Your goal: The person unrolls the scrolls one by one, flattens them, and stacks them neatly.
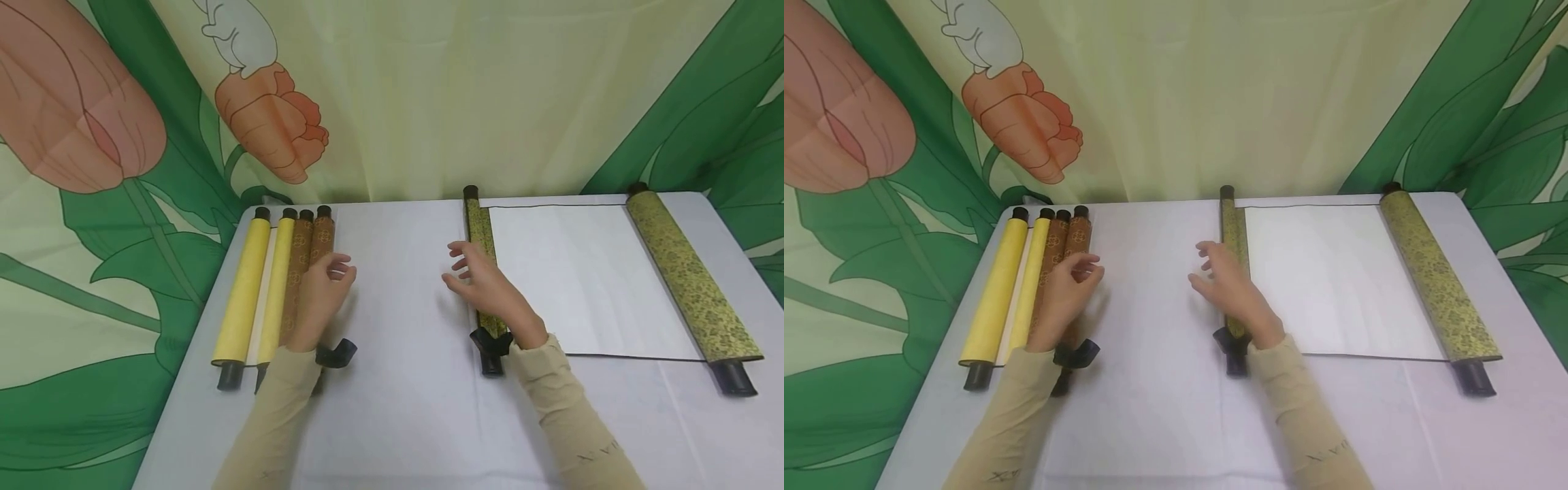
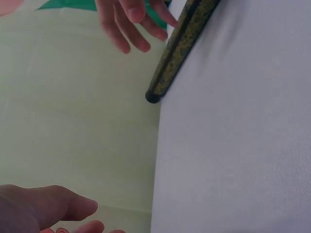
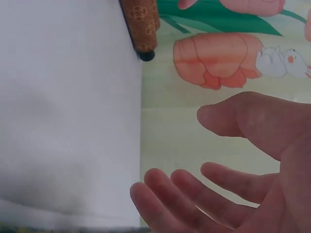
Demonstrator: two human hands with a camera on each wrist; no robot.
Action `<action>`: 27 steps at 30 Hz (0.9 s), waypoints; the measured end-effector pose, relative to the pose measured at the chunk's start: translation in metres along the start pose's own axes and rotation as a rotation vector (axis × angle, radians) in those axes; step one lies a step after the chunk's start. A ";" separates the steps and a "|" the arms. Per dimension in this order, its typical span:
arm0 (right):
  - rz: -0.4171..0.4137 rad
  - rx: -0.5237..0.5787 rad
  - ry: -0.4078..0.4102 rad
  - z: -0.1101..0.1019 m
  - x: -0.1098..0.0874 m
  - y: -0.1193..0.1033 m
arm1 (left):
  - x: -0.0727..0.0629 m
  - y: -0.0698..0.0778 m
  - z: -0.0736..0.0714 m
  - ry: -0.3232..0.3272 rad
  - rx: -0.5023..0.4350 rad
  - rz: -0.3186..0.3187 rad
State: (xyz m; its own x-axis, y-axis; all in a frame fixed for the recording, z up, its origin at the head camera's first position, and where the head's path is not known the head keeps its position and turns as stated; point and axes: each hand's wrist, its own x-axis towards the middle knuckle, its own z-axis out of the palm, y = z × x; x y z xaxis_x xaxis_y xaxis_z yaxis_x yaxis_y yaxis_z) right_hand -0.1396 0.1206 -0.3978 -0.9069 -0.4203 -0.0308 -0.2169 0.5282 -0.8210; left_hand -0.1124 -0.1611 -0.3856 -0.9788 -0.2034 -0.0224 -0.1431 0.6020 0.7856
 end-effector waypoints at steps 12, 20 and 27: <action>-0.050 0.030 -0.030 0.022 0.010 -0.007 | 0.003 -0.008 -0.021 0.008 0.048 0.001; -0.057 0.023 -0.083 0.041 0.021 -0.016 | 0.004 -0.020 -0.032 0.013 0.084 -0.013; -0.062 0.012 -0.121 0.062 0.028 -0.026 | 0.002 -0.030 -0.043 0.021 0.086 -0.014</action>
State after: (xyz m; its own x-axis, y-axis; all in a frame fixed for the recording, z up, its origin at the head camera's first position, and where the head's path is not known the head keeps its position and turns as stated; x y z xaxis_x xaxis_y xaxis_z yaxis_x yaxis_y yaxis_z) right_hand -0.1373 0.0498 -0.4129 -0.8416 -0.5380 -0.0474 -0.2664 0.4897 -0.8302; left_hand -0.1041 -0.2127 -0.3825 -0.9735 -0.2278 -0.0190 -0.1693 0.6627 0.7295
